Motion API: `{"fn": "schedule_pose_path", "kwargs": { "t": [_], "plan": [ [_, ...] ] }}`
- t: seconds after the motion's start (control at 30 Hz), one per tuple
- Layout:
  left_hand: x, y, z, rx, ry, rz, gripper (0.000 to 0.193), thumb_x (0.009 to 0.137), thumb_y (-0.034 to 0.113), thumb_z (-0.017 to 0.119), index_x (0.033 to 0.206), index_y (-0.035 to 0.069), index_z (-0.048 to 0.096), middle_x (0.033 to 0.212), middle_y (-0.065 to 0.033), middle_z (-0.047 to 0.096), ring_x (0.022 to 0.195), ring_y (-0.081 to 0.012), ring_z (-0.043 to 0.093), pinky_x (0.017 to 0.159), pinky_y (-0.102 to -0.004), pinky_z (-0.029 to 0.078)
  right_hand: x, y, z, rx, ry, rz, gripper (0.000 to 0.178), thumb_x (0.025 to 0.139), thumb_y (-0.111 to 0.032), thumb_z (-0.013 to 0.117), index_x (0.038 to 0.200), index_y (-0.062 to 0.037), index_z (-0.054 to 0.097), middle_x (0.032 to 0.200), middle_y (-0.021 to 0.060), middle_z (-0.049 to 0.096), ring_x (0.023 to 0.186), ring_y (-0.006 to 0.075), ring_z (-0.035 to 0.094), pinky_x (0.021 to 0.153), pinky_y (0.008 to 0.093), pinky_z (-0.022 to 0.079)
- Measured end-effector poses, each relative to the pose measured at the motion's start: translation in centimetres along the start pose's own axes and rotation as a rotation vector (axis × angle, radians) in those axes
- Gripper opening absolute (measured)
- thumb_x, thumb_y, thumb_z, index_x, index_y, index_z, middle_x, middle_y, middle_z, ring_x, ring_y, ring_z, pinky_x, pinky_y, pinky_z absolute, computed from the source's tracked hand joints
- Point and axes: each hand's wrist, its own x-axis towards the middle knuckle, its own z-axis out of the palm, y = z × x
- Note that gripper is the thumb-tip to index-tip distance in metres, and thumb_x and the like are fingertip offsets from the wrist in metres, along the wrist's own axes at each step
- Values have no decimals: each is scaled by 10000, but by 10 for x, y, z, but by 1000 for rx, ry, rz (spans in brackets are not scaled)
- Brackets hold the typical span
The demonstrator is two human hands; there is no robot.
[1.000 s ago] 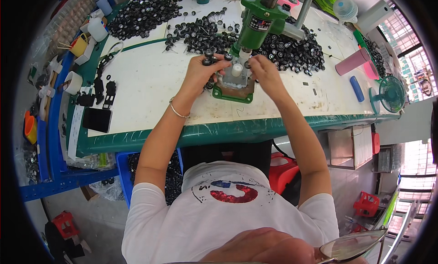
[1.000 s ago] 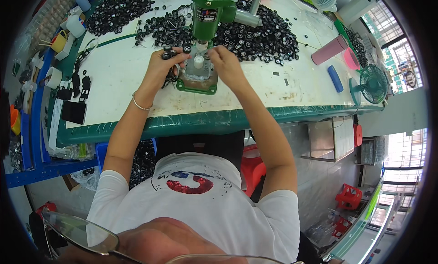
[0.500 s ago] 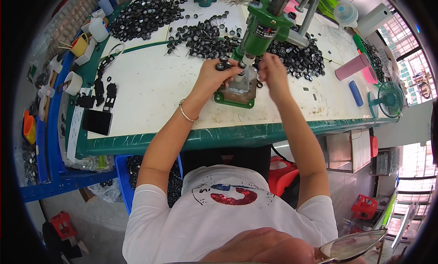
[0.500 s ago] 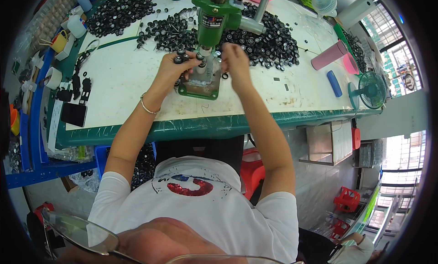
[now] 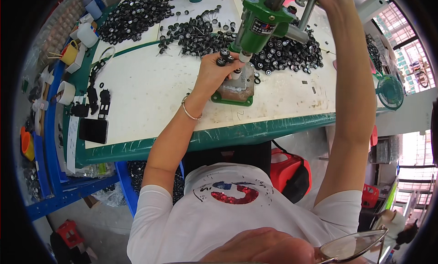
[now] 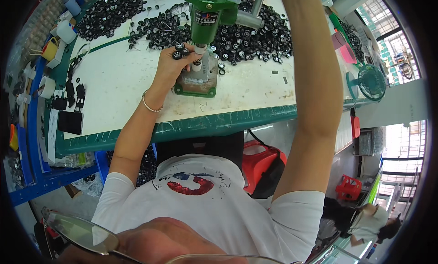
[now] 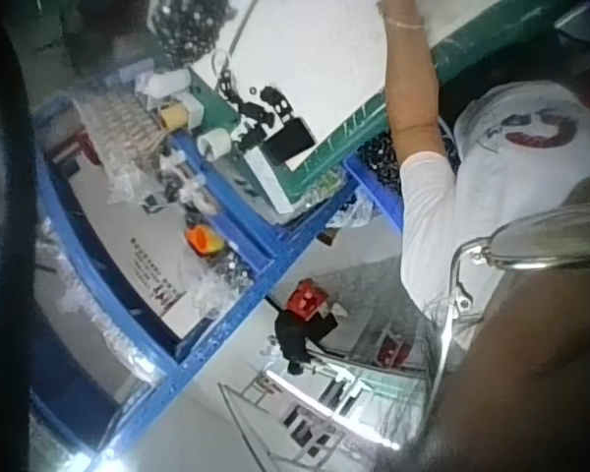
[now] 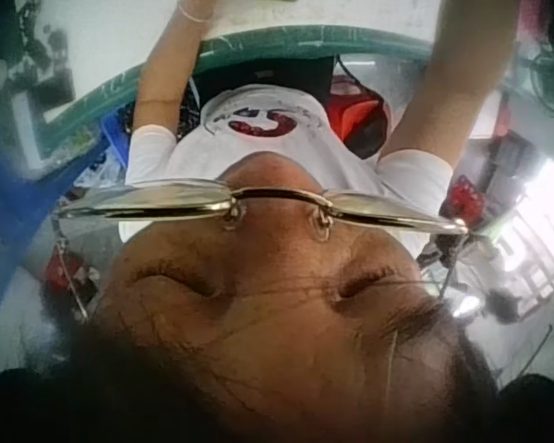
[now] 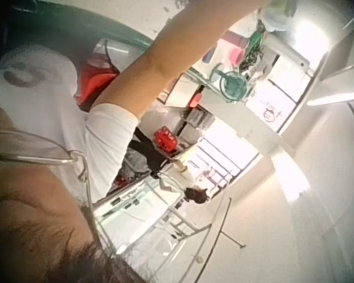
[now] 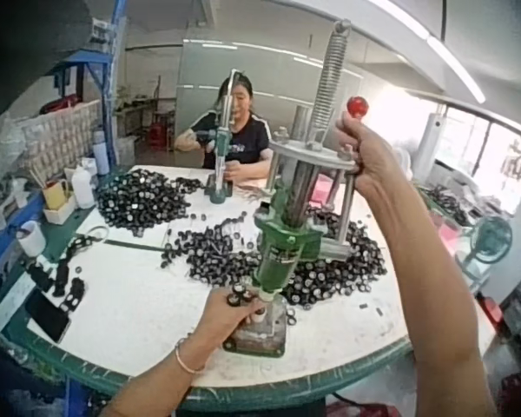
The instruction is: The person repeatedly picks small metal components from a pile on the table, places them into a green press machine, and operates the lever to press them. The person then removes the processed parts and places them into a separate pile, continuing this cycle throughout the clip.
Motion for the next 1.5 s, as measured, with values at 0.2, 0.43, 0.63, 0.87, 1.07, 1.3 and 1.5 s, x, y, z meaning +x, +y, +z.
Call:
{"fn": "schedule_pose_path", "kwargs": {
  "t": [0.2, 0.43, 0.63, 0.87, 1.07, 1.3, 1.5],
  "plan": [
    [-3, 0, -8, 49, 6, -14, 148, 744, 40, 777, 878, 27, 715, 722, -8, 660, 506, -56, 483, 461, -199, 378, -26, 9, 41, -52, 262, -142, 201, 896, -269, 642, 782, -156, 522, 544, -103, 386, 393, 10, 302, 328, 190, 171],
    [-3, 3, -2, 72, -2, -1, 160, 744, 56, 783, 886, 31, 715, 709, -11, 656, 503, -54, 486, 453, -199, 375, -48, -7, 21, 217, -151, -174, 271, 921, -270, 587, 728, -159, 432, 533, -102, 288, 386, 14, 221, 337, 191, 149],
    [-5, -2, -7, 101, -3, 32, 150, 748, 57, 780, 882, 33, 714, 707, -12, 657, 501, -53, 488, 453, -197, 380, -123, -10, 82, 9, 91, -641, 314, 930, -264, 561, 698, -155, 379, 530, -82, 269, 401, 39, 197, 361, 220, 157],
    [-7, 3, -3, 72, -1, 3, 225, 748, 42, 775, 962, 25, 708, 760, -19, 674, 510, -47, 493, 451, -187, 381, -151, 2, 95, -98, 108, -896, 341, 933, -258, 541, 660, -150, 366, 528, -73, 258, 409, 37, 191, 366, 225, 161],
    [-7, 9, -5, 41, -5, -53, 318, 754, 53, 768, 1059, 14, 686, 819, -27, 678, 518, -47, 488, 453, -192, 379, -126, -4, 83, -64, 81, -668, 314, 923, -235, 580, 679, -152, 401, 535, -86, 283, 405, 25, 216, 360, 214, 157],
    [-5, 16, -24, -226, 33, -130, 281, 789, 40, 699, 1057, 12, 620, 831, -55, 655, 684, -104, 598, 466, -198, 380, -35, 20, 26, 61, 101, -130, 247, 942, -262, 568, 748, -131, 491, 547, -90, 347, 399, 32, 272, 351, 190, 199],
    [-17, 22, -82, -358, 63, -201, 261, 836, 97, 671, 1071, 24, 585, 810, -46, 586, 721, -117, 617, 424, -190, 363, -70, 30, 36, 40, 190, -70, 254, 963, -320, 535, 889, -78, 558, 736, -3, 495, 574, 104, 450, 503, 238, 356]
  ]
}}
